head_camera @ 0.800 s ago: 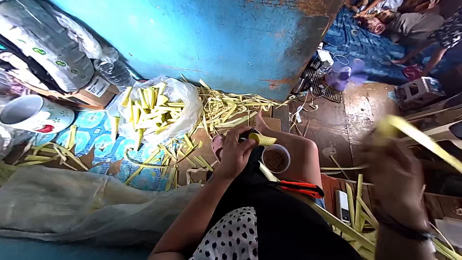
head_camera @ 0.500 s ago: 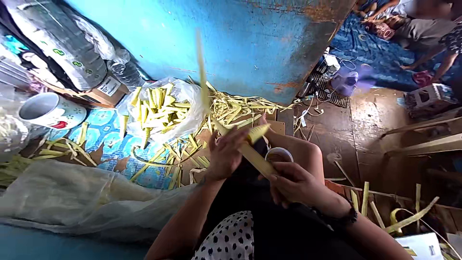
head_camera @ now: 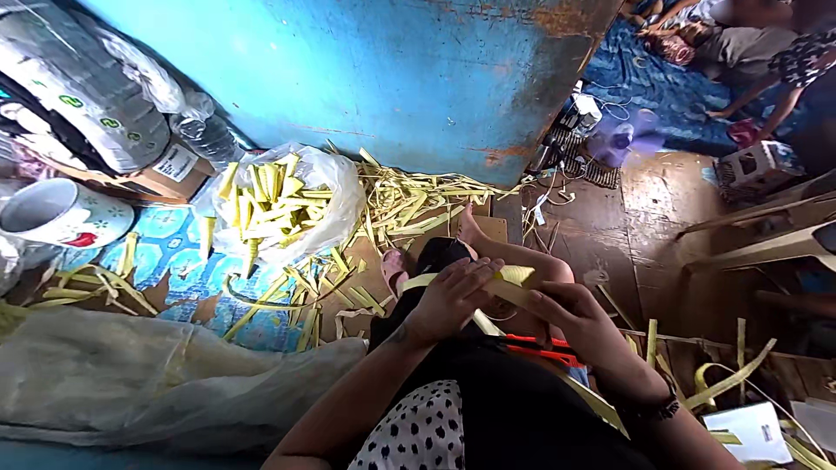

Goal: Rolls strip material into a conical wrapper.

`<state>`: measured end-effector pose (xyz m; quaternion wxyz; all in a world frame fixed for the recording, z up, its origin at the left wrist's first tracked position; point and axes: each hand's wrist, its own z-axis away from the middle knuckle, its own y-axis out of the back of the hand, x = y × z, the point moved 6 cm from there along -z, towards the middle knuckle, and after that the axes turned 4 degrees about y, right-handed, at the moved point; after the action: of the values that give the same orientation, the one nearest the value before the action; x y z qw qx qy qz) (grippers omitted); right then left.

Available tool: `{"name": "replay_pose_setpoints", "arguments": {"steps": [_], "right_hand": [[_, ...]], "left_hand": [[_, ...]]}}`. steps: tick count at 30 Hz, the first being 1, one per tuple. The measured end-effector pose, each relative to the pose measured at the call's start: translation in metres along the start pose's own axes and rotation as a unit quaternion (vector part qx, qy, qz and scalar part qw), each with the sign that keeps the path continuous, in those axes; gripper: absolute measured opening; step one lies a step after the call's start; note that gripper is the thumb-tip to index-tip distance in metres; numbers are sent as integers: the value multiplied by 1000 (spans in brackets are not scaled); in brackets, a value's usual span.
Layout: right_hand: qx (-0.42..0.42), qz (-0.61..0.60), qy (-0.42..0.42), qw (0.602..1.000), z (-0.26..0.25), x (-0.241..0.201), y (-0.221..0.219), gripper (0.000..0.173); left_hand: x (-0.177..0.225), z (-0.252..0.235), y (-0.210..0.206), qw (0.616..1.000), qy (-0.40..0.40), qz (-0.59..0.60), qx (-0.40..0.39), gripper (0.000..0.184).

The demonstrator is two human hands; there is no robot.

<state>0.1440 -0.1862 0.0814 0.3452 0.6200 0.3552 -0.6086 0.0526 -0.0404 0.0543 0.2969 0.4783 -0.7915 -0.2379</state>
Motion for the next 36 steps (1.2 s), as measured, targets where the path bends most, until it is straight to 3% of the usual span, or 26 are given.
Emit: {"name": "replay_pose_setpoints", "arguments": {"steps": [4,6,10,12,14,17,19,24,27,30,36], "right_hand": [[21,18,45,999,-3,-2,-5,22],[22,18,104,994,-3,-12,-3,25],[24,95,193,976,-10,-29,20,51],[-57,99,149,982,-14,-21,11,62],[-165,-4,73,984,-11,-8,-14,72],[-210,-169,-2,963,-4,7,-36,81],[-202,-184,-13,962,-1,12,-36,80],[-127,-63,10,990,2,2,-15,74],[-104,-13,47,993,4,-5,-7,75],[-84,20,63,994,7,-8,-9,76],[-2,38,72,997,5,-23,14,80]], "left_hand": [[14,-11,13,999,22,32,0,17],[9,-14,20,990,97,105,0,19],[-9,-13,47,935,257,245,23,15],[-11,-15,55,916,280,285,17,15],[-12,-16,57,902,292,318,4,16],[-18,-13,54,891,301,341,-9,16],[-20,-11,54,887,304,348,-19,15],[-34,-17,74,881,333,336,30,26],[-41,-23,87,862,362,352,47,45],[-41,-26,91,834,395,385,30,70],[-32,-26,82,796,418,436,-32,80]]}}
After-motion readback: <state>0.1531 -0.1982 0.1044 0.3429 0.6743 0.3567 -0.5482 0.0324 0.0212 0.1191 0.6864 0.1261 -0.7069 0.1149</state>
